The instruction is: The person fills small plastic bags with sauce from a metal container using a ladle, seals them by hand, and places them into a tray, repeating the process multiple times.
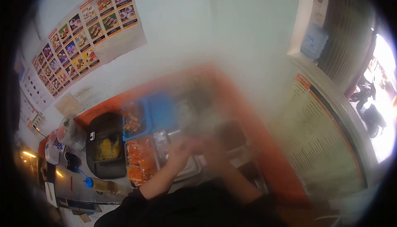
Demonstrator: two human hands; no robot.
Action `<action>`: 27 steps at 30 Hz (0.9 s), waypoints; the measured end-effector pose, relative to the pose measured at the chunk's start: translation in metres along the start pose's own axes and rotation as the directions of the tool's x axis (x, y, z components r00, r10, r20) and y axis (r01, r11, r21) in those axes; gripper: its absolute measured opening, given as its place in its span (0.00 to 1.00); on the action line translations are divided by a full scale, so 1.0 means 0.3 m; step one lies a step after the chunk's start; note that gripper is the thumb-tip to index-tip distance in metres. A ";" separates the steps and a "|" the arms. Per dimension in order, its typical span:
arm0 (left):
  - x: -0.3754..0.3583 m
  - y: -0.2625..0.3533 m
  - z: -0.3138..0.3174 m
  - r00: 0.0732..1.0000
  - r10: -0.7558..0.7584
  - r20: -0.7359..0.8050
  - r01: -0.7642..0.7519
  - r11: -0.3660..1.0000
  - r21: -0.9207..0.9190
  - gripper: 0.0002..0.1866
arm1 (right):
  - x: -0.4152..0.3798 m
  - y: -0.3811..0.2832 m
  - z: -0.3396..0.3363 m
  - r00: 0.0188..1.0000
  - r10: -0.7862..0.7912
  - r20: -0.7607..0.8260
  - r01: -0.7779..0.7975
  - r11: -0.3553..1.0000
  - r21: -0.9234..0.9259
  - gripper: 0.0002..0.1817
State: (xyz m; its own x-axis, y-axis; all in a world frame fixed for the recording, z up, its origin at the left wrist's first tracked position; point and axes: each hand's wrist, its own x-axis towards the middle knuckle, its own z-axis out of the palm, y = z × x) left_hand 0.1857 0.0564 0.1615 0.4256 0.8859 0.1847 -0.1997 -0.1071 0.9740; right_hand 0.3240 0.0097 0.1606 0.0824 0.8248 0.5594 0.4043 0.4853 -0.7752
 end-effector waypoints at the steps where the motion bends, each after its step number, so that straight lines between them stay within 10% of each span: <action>1: -0.005 0.009 0.005 0.999 0.031 -0.019 -0.031 0.999 0.008 0.07 | -0.002 0.007 0.008 1.000 -0.001 0.004 0.001 1.000 0.003 0.06; 10: -0.034 0.046 -0.038 0.983 0.136 -0.125 -0.109 0.973 0.203 0.05 | 0.003 0.010 -0.001 0.980 0.189 -0.066 -0.159 0.935 0.318 0.02; 15: -0.053 -0.015 -0.088 0.975 0.072 -0.209 -0.029 0.979 0.203 0.05 | 0.002 0.017 0.023 0.995 0.097 -0.001 -0.097 0.995 0.027 0.03; 20: -0.112 -0.016 -0.185 0.994 -0.013 0.105 -0.059 0.753 0.655 0.05 | -0.039 0.035 0.080 0.942 0.154 0.298 -0.127 0.986 -0.108 0.03; 27: -0.198 -0.179 -0.279 0.886 -0.160 0.436 -0.323 0.463 0.826 0.06 | -0.152 0.157 0.212 0.810 0.016 0.587 0.128 0.971 -0.204 0.04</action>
State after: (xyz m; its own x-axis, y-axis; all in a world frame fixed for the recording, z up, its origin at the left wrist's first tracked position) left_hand 0.0973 0.0474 0.0872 0.7937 0.6048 0.0653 0.4987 -0.7085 0.4993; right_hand 0.2815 0.0134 0.0798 -0.4609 0.8460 0.2681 0.5889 0.5175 -0.6208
